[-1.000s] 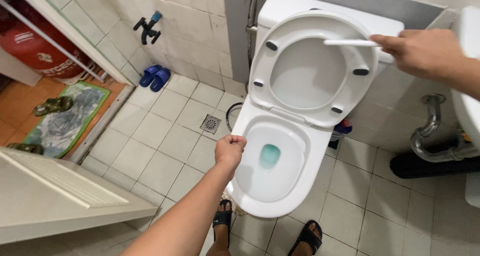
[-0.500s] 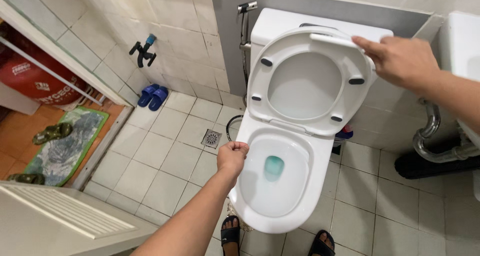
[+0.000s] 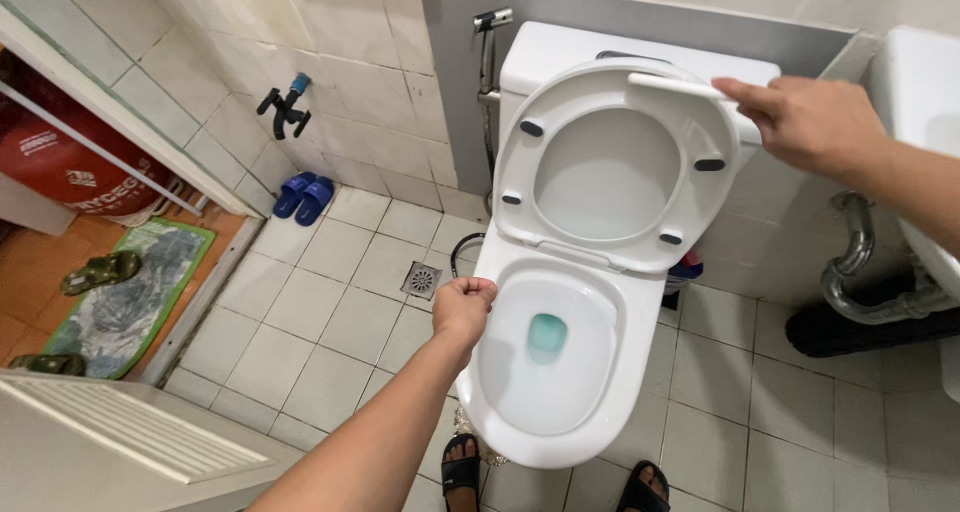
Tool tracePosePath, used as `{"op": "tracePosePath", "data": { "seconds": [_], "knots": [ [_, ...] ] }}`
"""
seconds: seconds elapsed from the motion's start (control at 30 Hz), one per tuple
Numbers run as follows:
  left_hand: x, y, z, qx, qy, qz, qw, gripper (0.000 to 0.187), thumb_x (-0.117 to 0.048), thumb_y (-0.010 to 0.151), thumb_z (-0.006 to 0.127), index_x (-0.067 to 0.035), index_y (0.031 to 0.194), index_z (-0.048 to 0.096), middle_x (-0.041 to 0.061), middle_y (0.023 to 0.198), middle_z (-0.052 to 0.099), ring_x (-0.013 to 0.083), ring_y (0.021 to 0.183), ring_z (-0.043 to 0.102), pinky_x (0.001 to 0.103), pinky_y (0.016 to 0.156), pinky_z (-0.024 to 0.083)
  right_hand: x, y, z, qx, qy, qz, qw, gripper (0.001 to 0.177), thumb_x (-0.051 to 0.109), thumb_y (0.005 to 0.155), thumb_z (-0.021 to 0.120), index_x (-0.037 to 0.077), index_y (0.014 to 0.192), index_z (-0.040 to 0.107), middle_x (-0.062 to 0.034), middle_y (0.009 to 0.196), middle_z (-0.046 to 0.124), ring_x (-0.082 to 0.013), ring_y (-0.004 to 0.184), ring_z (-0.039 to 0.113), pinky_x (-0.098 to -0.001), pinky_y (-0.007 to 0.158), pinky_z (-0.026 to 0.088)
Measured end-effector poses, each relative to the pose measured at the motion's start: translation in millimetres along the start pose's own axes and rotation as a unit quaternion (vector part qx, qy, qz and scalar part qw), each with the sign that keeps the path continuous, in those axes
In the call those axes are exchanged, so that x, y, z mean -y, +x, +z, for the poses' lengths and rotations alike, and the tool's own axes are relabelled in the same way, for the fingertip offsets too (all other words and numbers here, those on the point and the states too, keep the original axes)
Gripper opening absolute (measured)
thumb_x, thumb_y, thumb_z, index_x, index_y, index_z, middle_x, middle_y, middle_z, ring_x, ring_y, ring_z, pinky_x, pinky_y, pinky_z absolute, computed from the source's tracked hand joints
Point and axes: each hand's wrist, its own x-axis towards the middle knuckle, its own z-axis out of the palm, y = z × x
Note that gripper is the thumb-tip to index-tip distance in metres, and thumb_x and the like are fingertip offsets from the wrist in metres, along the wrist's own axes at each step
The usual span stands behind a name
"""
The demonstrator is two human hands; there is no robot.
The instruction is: The person scrubs the toilet seat and lid with a white brush, then scrubs the rim and inner bowl of the toilet. The person wears sandals and patterned shorts while performing the cleaning task.
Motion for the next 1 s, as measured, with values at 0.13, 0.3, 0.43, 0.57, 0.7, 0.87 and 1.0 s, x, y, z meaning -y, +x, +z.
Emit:
{"op": "tracePosePath", "data": {
  "seconds": [0.13,0.3,0.43,0.57,0.7,0.87,1.0],
  "knots": [
    [10,3,-8,0.010,0.007,0.018,1.000,0.011,-0.014,0.092,0.073,-0.003,0.095,0.073,0.002,0.083,0.070,0.0118,0.073,0.060,0.030,0.070,0.051,-1,-43,22,0.011,0.007,0.034,0.999,0.047,0.036,0.112,0.047,0.040,0.159,0.049,-0.0027,0.081,0.065,-0.0159,0.056,0.057,-0.0293,0.048,0.049],
    [11,2,5,0.013,0.013,0.013,1.000,0.009,-0.011,0.090,0.072,-0.004,0.094,0.072,0.001,0.082,0.070,0.0113,0.073,0.060,0.029,0.070,0.052,-15,-97,40,0.088,-0.022,0.074,0.993,0.051,0.033,0.109,0.048,0.041,0.160,0.047,-0.0007,0.081,0.063,-0.0141,0.053,0.059,-0.0282,0.047,0.050],
    [15,-1,7,0.021,0.026,0.007,0.999,0.009,-0.013,0.091,0.072,-0.005,0.095,0.073,0.001,0.082,0.070,0.0112,0.073,0.060,0.029,0.070,0.051,10,-106,47,0.122,-0.036,0.082,0.988,0.050,0.040,0.108,0.043,0.043,0.158,0.047,-0.0006,0.077,0.062,-0.0127,0.049,0.057,-0.0270,0.039,0.049],
    [13,0,16,0.022,0.019,0.012,1.000,0.009,-0.012,0.091,0.073,-0.004,0.096,0.072,0.001,0.083,0.071,0.0116,0.073,0.060,0.029,0.070,0.052,16,-107,43,0.087,0.004,0.084,0.993,0.049,0.043,0.107,0.040,0.044,0.154,0.051,-0.0007,0.072,0.062,-0.0133,0.045,0.050,-0.0281,0.036,0.041],
    [9,-2,16,0.023,0.018,0.010,1.000,0.009,-0.012,0.091,0.073,-0.004,0.096,0.072,0.001,0.084,0.071,0.0118,0.073,0.061,0.029,0.071,0.052,20,-103,37,0.150,-0.014,0.144,0.978,0.045,0.047,0.113,0.034,0.040,0.155,0.050,-0.0032,0.071,0.061,-0.0110,0.041,0.048,-0.0249,0.033,0.039],
    [6,-11,13,0.021,0.026,-0.003,0.999,0.009,-0.012,0.092,0.072,-0.005,0.096,0.072,0.001,0.083,0.071,0.0116,0.074,0.061,0.029,0.072,0.052,50,-108,26,0.198,0.102,0.277,0.935,0.046,0.044,0.112,0.037,0.042,0.157,0.046,-0.0108,0.074,0.066,-0.0205,0.048,0.059,-0.0334,0.042,0.049],
    [2,-14,10,0.016,0.020,-0.007,1.000,0.008,-0.011,0.091,0.072,-0.005,0.095,0.072,0.001,0.084,0.070,0.0117,0.074,0.060,0.029,0.071,0.052,80,-117,13,0.123,0.216,0.346,0.905,0.044,0.039,0.113,0.044,0.035,0.156,0.051,-0.0178,0.088,0.073,-0.0329,0.073,0.069,-0.0481,0.074,0.055]
  ]
}}
